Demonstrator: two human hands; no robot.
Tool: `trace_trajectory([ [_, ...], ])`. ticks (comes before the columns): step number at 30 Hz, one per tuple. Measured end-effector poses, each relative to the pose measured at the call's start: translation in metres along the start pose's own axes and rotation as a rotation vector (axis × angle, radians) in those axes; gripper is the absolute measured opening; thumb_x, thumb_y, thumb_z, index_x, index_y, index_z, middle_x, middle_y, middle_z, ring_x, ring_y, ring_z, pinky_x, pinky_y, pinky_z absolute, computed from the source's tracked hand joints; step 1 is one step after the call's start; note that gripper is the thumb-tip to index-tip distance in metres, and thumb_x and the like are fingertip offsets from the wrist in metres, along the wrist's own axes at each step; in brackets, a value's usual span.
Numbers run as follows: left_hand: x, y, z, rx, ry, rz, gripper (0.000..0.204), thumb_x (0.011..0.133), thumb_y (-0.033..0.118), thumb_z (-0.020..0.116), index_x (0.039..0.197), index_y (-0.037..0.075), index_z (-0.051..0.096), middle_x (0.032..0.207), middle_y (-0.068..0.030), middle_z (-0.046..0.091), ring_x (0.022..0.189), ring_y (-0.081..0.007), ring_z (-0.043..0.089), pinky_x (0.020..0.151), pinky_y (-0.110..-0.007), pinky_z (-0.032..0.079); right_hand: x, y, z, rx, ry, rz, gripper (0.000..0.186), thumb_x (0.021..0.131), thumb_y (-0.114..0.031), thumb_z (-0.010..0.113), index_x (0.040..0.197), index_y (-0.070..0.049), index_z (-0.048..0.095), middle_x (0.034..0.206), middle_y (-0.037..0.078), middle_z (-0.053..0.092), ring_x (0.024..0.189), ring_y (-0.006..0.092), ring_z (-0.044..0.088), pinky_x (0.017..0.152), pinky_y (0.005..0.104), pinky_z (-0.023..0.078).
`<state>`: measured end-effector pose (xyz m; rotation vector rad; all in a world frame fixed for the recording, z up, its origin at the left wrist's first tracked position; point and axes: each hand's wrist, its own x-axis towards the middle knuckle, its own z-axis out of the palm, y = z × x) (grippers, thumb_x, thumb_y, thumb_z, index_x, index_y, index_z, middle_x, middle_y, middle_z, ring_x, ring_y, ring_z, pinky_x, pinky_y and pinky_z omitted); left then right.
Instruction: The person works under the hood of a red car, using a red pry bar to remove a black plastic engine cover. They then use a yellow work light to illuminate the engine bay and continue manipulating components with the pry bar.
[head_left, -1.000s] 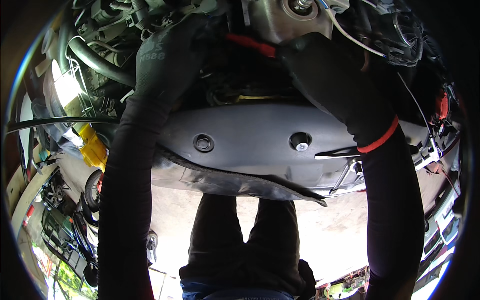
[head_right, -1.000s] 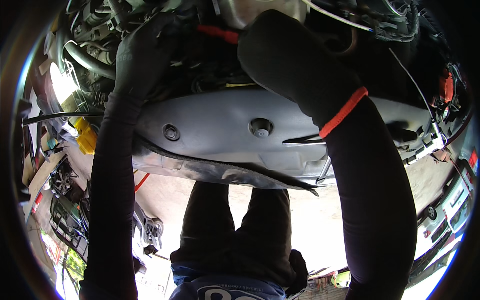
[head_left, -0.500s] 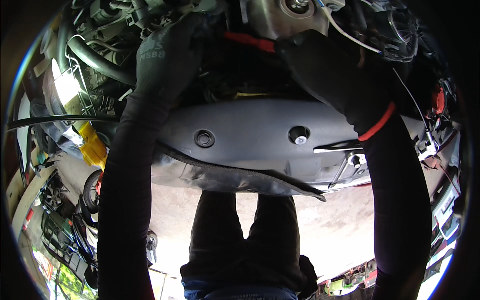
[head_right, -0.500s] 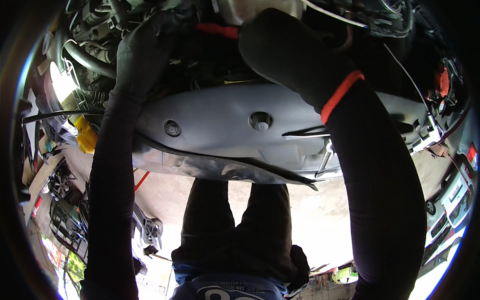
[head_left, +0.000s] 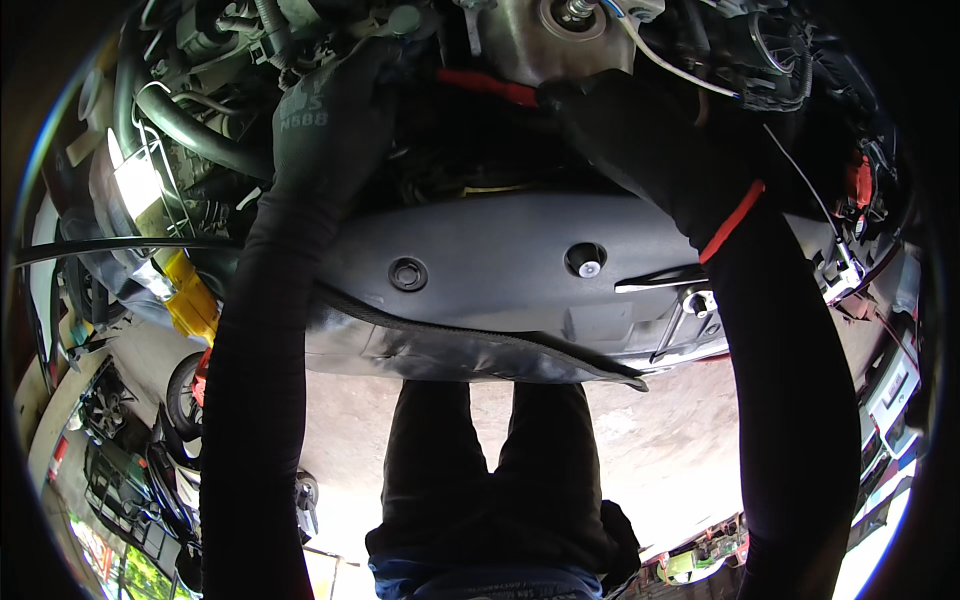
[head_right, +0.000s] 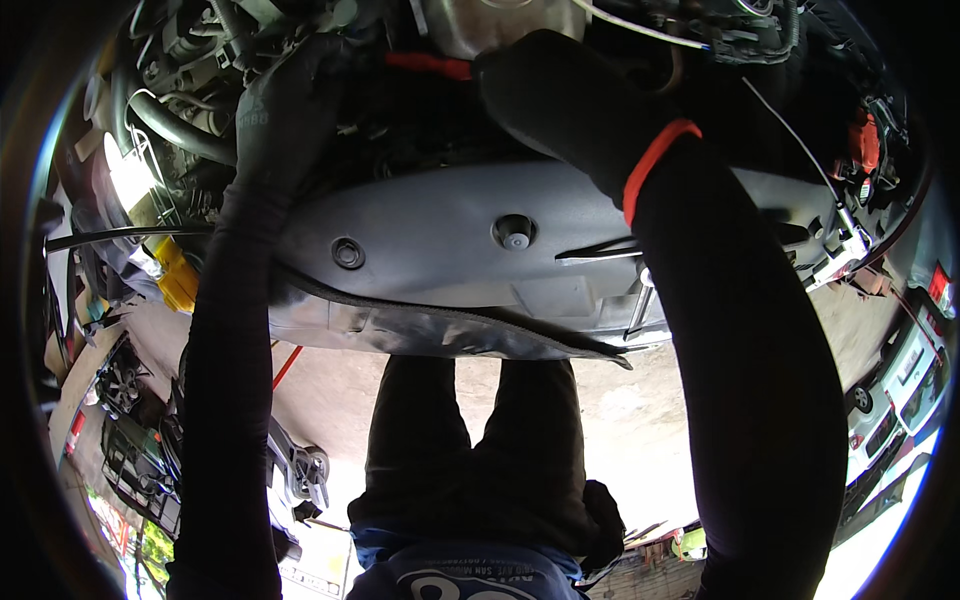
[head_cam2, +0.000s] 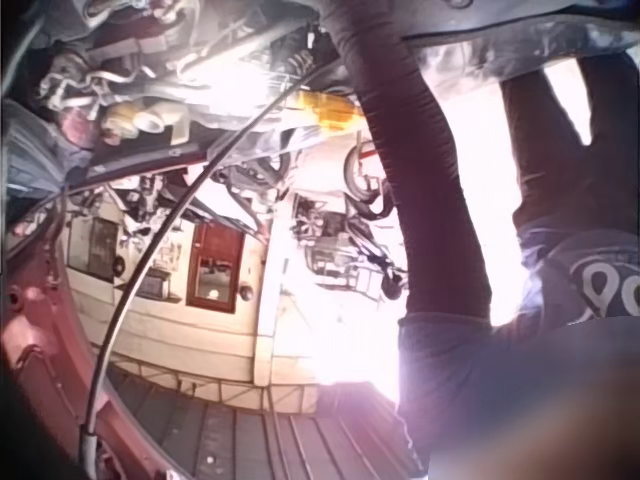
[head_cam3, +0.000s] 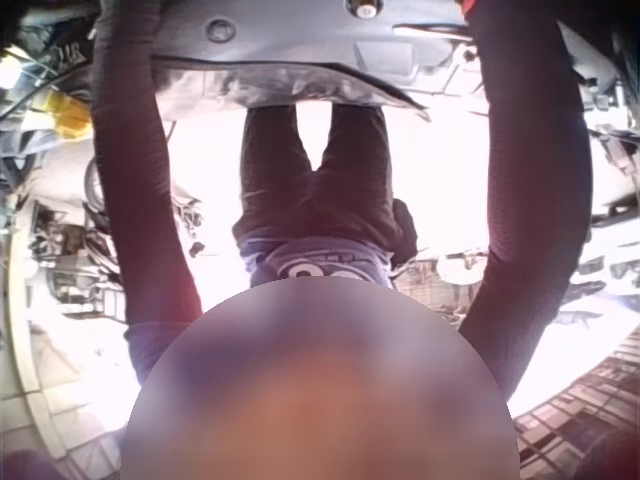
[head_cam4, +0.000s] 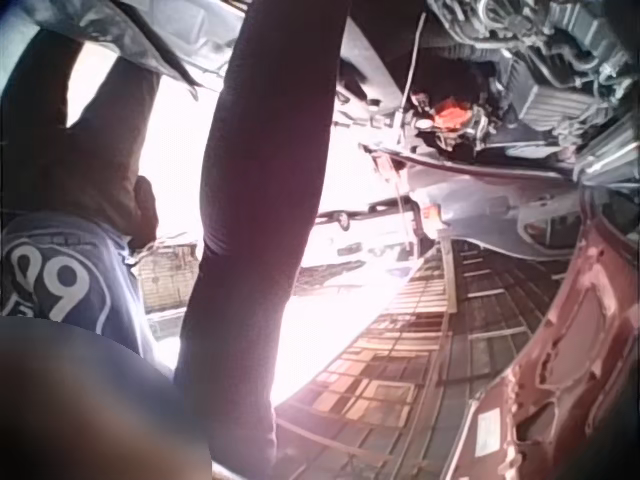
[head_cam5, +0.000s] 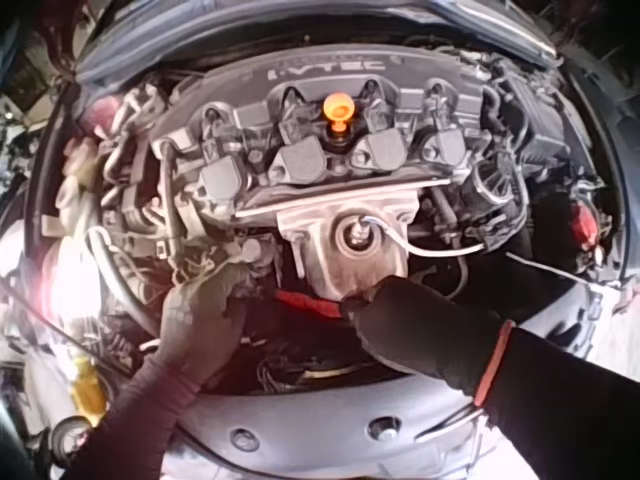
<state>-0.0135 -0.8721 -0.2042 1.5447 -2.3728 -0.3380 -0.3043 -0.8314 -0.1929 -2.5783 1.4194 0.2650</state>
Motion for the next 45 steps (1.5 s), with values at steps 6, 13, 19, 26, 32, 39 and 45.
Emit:
trace_trajectory([
  [6, 0.001, 0.002, -0.001, -0.033, -0.037, -0.03, 0.028, 0.093, 0.019, 0.065, 0.12, 0.017, 0.072, 0.105, -0.0118, 0.077, 0.096, -0.0367, 0.074, 0.082, -0.049, 0.058, -0.007, 0.003, -0.016, -0.056, 0.097, -0.127, 0.031, 0.102, -0.014, 0.061, 0.133, -0.01, 0.066, 0.099, 0.013, 0.071, 0.09, 0.0281, 0.071, 0.079, 0.0396, 0.059],
  [13, 0.002, 0.011, -0.008, 0.015, -0.09, -0.071, 0.032, 0.089, 0.018, 0.07, 0.121, 0.018, 0.073, 0.107, -0.0075, 0.078, 0.098, -0.032, 0.075, 0.084, -0.045, 0.059, -0.052, 0.001, -0.046, -0.041, 0.215, -0.036, 0.031, 0.097, -0.01, 0.066, 0.127, -0.009, 0.067, 0.122, 0.009, 0.067, 0.111, 0.0292, 0.065, 0.091, 0.0436, 0.054],
  [19, 0.003, 0.022, -0.021, 0.078, -0.192, -0.075, 0.03, 0.088, 0.016, 0.074, 0.118, 0.016, 0.074, 0.106, -0.006, 0.078, 0.091, -0.0254, 0.077, 0.08, -0.039, 0.06, -0.1, 0.023, -0.052, 0.003, 0.265, 0.064, 0.037, 0.097, -0.002, 0.069, 0.133, -0.01, 0.068, 0.134, 0.012, 0.067, 0.121, 0.0313, 0.065, 0.098, 0.0426, 0.055],
  [26, 0.004, 0.023, -0.019, 0.0, -0.209, -0.131, 0.026, 0.094, 0.016, 0.077, 0.119, 0.013, 0.077, 0.112, -0.0064, 0.079, 0.09, -0.0171, 0.077, 0.077, -0.032, 0.059, -0.113, 0.041, -0.031, 0.385, 0.437, 0.252, 0.019, 0.102, -0.008, 0.069, 0.12, -0.004, 0.072, 0.107, 0.012, 0.074, 0.097, 0.0251, 0.073, 0.086, 0.0344, 0.056],
  [32, 0.014, 0.033, -0.03, -0.093, -0.312, -0.02, 0.036, 0.094, 0.01, 0.076, 0.13, 0.013, 0.075, 0.118, -0.0076, 0.078, 0.099, -0.0164, 0.076, 0.085, -0.031, 0.06, -0.108, 0.038, -0.021, 0.405, 0.535, 0.332, 0.023, 0.097, -0.025, 0.076, 0.115, -0.011, 0.073, 0.098, 0.007, 0.072, 0.083, 0.0289, 0.069, 0.072, 0.0431, 0.054],
  [39, -0.132, 0.059, -0.116, -0.033, 0.526, -0.405, 0.037, 0.093, 0.003, 0.081, 0.127, 0.0, 0.068, 0.118, -0.0099, 0.071, 0.103, -0.0219, 0.071, 0.085, -0.031, 0.058, -0.113, 0.047, -0.011, 0.087, 0.48, 0.208, 0.027, 0.101, -0.026, 0.071, 0.125, -0.013, 0.072, 0.11, 0.008, 0.072, 0.09, 0.0301, 0.07, 0.074, 0.0433, 0.055],
  [45, -0.187, -0.036, -0.132, 0.226, 0.289, -0.603, 0.052, 0.082, 0.028, 0.094, 0.118, 0.004, 0.066, 0.106, -0.0087, 0.066, 0.094, -0.0232, 0.065, 0.084, -0.037, 0.054, -0.126, 0.059, 0.007, -0.181, 0.237, 0.163, 0.039, 0.105, -0.02, 0.062, 0.143, -0.017, 0.064, 0.131, 0.009, 0.067, 0.116, 0.0297, 0.065, 0.092, 0.0452, 0.051],
])
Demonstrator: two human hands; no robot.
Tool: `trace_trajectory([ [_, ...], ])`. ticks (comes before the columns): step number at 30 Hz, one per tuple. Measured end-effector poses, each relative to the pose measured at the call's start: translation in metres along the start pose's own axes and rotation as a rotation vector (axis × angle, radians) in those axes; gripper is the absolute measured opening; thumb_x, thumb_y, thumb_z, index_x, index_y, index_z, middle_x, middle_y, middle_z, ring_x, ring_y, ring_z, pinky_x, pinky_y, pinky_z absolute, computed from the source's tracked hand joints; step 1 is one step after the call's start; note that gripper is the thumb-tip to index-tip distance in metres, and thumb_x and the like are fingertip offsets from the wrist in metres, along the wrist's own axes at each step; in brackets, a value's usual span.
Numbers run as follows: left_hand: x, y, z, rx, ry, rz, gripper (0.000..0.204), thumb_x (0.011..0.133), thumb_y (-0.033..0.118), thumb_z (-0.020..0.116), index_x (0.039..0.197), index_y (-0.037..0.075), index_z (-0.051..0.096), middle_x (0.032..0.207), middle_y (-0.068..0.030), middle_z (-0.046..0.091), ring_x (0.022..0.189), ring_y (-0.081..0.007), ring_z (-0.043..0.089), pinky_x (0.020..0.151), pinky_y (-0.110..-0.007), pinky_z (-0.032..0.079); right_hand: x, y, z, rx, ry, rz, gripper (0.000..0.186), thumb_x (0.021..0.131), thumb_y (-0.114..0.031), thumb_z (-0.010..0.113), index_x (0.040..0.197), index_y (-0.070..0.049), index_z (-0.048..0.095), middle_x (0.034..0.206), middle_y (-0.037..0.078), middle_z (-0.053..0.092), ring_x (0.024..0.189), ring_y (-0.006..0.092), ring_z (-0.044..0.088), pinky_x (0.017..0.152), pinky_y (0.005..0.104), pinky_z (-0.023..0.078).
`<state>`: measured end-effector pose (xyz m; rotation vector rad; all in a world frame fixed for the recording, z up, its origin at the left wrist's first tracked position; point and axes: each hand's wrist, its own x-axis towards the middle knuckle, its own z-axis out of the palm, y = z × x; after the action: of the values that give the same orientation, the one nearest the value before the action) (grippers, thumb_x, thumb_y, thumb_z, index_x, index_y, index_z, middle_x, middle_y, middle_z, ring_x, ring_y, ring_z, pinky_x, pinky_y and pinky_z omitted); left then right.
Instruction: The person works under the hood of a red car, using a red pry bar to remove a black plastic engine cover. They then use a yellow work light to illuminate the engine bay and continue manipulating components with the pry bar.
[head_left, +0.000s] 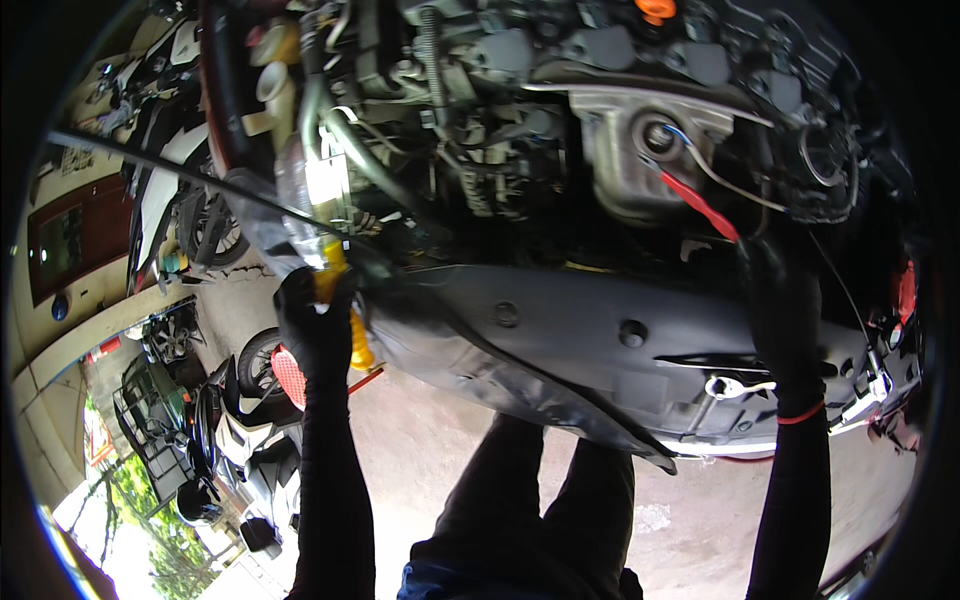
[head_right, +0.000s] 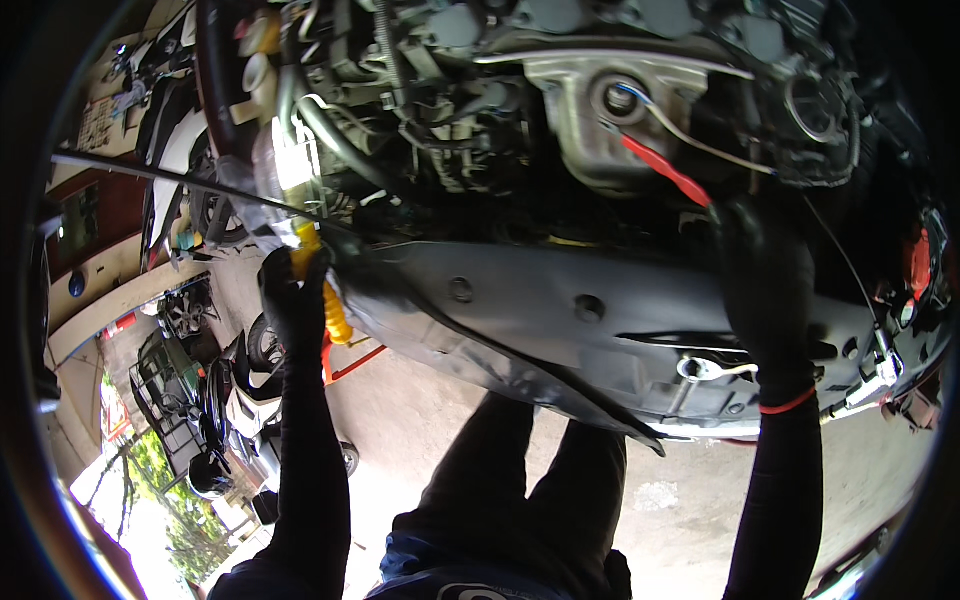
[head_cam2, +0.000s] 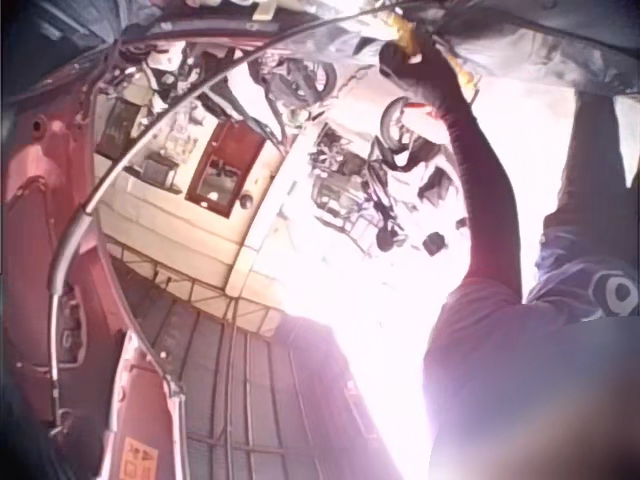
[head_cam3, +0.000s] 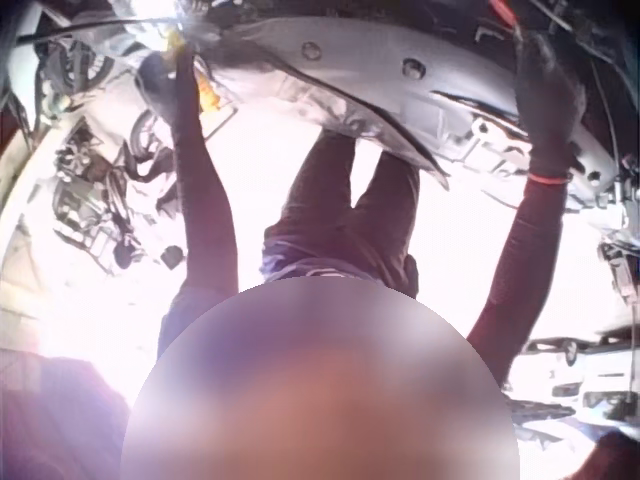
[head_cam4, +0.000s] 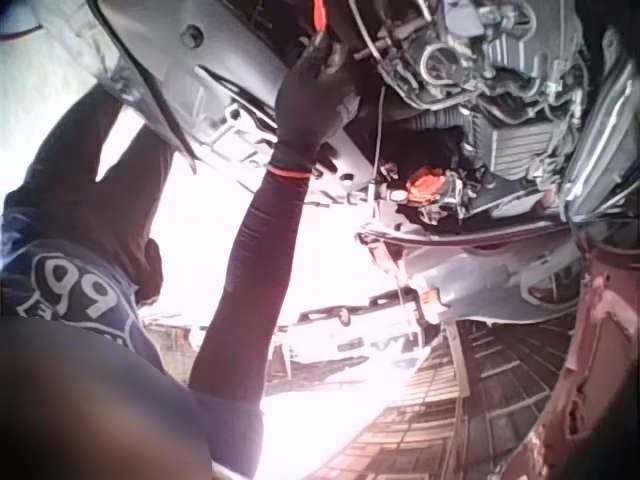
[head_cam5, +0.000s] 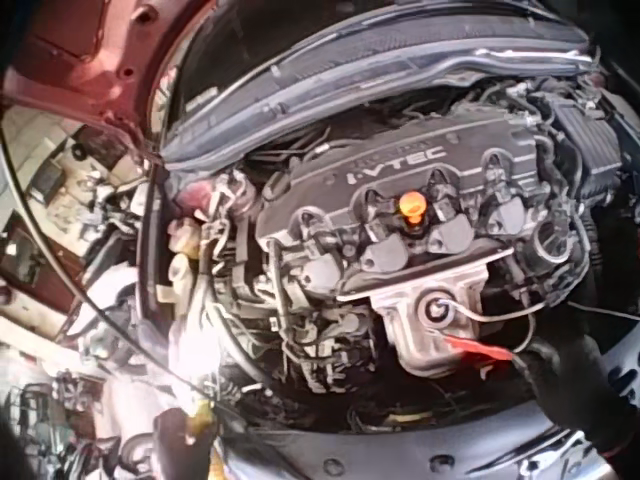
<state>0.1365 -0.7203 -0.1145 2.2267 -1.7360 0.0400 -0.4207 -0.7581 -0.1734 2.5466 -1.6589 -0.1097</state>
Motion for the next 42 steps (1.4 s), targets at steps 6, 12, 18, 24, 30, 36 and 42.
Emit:
trace_trajectory([
  [6, 0.008, 0.007, 0.001, 0.063, -0.038, 0.044, 0.046, 0.088, 0.037, 0.085, 0.109, 0.004, 0.06, 0.097, -0.0169, 0.066, 0.089, -0.0409, 0.066, 0.078, -0.048, 0.054, -0.002, 0.016, 0.018, 0.358, 0.002, 0.129, 0.045, 0.104, -0.017, 0.063, 0.149, -0.019, 0.059, 0.134, 0.01, 0.066, 0.116, 0.0316, 0.065, 0.096, 0.0471, 0.05],
  [12, 0.006, -0.038, 0.002, -0.434, 0.151, 0.053, 0.025, 0.099, 0.019, 0.069, 0.111, -0.001, 0.062, 0.096, -0.0098, 0.068, 0.086, -0.0254, 0.069, 0.076, -0.041, 0.057, 0.003, 0.016, 0.013, 0.096, 0.202, -0.104, 0.057, 0.096, -0.003, 0.06, 0.152, -0.013, 0.056, 0.134, 0.013, 0.067, 0.106, 0.0325, 0.069, 0.083, 0.0478, 0.054],
  [18, -0.089, -0.036, -0.08, -0.514, 0.02, -0.176, 0.049, 0.088, 0.015, 0.08, 0.128, -0.004, 0.059, 0.095, -0.0105, 0.07, 0.077, -0.0215, 0.07, 0.076, -0.033, 0.059, 0.024, -0.01, -0.018, 0.701, 0.149, 0.359, 0.022, 0.103, -0.018, 0.066, 0.12, -0.007, 0.073, 0.099, 0.018, 0.07, 0.084, 0.0382, 0.068, 0.071, 0.0473, 0.051],
  [24, -0.074, 0.06, -0.066, -0.35, -0.411, 0.137, 0.067, 0.076, 0.023, 0.092, 0.127, -0.004, 0.056, 0.107, -0.0151, 0.06, 0.096, -0.0286, 0.062, 0.085, -0.04, 0.052, 0.037, -0.02, -0.039, 0.72, 0.057, 0.446, 0.022, 0.105, -0.022, 0.067, 0.108, -0.001, 0.071, 0.082, 0.017, 0.066, 0.067, 0.0303, 0.063, 0.066, 0.0395, 0.05],
  [30, -0.049, 0.149, -0.021, -0.68, -0.441, 0.004, 0.07, 0.076, 0.008, 0.09, 0.133, -0.001, 0.05, 0.11, -0.0103, 0.054, 0.1, -0.0217, 0.058, 0.086, -0.034, 0.049, 0.023, -0.022, -0.039, 0.981, 0.219, 0.541, 0.027, 0.109, -0.02, 0.06, 0.124, -0.001, 0.072, 0.09, 0.007, 0.071, 0.072, 0.0112, 0.061, 0.068, 0.0292, 0.051],
  [36, -0.062, 0.216, -0.046, -0.728, -0.374, -0.199, 0.072, 0.076, 0.009, 0.09, 0.134, -0.002, 0.048, 0.119, -0.0099, 0.051, 0.108, -0.0216, 0.055, 0.094, -0.037, 0.048, -0.018, -0.108, -0.105, 1.563, 0.35, 0.569, 0.034, 0.105, -0.015, 0.06, 0.135, -0.001, 0.067, 0.111, 0.011, 0.07, 0.084, 0.0172, 0.062, 0.074, 0.0322, 0.051],
  [42, -0.092, 0.255, -0.036, -0.957, -0.456, -0.334, 0.063, 0.1, 0.039, 0.072, 0.139, -0.004, 0.047, 0.129, -0.0153, 0.051, 0.119, -0.0236, 0.058, 0.095, -0.041, 0.052, -0.025, -0.176, -0.125, 1.537, 0.131, 0.445, 0.065, 0.089, -0.025, 0.086, 0.14, 0.002, 0.056, 0.128, 0.025, 0.064, 0.109, 0.0415, 0.062, 0.087, 0.0519, 0.053],
])
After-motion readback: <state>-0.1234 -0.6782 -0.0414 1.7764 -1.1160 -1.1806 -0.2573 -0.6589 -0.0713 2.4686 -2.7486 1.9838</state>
